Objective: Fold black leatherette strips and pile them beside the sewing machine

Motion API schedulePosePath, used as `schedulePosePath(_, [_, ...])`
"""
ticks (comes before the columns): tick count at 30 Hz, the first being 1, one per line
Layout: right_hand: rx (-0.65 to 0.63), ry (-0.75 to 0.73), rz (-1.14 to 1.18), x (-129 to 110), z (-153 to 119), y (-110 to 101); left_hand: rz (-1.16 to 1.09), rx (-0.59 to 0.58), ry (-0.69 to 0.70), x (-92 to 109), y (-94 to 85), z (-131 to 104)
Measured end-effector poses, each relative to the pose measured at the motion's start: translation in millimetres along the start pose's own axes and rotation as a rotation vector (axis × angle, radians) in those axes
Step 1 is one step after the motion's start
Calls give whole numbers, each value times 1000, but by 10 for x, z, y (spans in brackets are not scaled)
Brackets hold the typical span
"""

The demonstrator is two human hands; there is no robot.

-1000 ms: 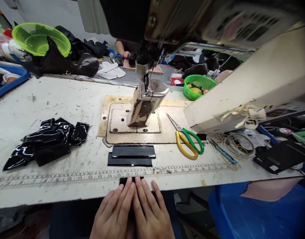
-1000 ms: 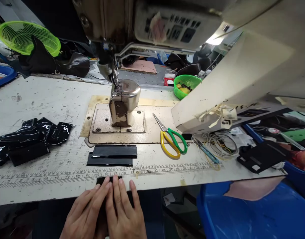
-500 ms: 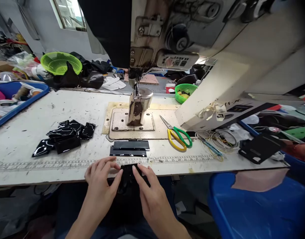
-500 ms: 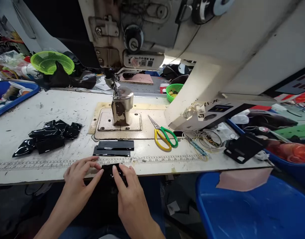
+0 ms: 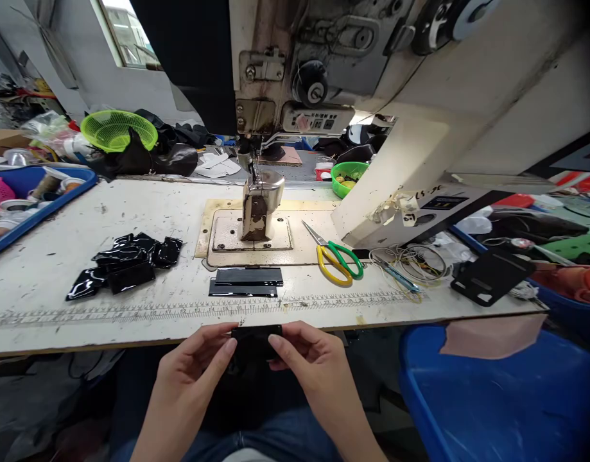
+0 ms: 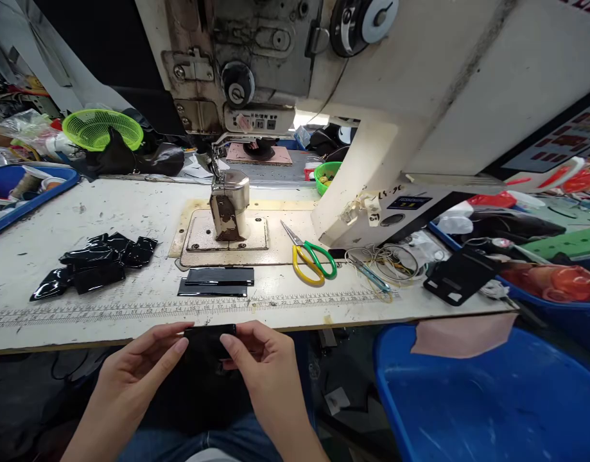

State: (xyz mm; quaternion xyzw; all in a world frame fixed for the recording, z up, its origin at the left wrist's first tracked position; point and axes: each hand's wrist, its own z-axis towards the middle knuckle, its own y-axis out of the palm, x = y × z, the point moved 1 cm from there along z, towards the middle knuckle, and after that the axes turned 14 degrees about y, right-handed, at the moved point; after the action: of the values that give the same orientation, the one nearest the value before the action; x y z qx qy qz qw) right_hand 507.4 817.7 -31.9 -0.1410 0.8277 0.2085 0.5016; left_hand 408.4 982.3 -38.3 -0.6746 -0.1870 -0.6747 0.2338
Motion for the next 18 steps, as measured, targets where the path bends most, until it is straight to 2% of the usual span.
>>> schedulePosePath(4, [-52, 38, -1, -8, -28, 15, -178, -53, -168, 35, -9, -31])
schedulePosePath(6, [-50, 35, -1, -10, -32, 18, -211, -48, -197, 57, -7, -38])
schedulePosePath(11, [-90, 19, 14, -13, -45, 83, -188, 17, -94, 78, 37, -85])
schedulePosePath(13, [-104, 1, 8, -4, -65, 126, -155, 86, -40, 88, 78, -132])
schedulePosePath(16, [-86, -51, -17, 19, -99, 173, -66, 252, 26, 123, 138, -199])
schedulePosePath(18, [-60, -75, -41, 34, -111, 184, -67, 276, 26, 134, 150, -208])
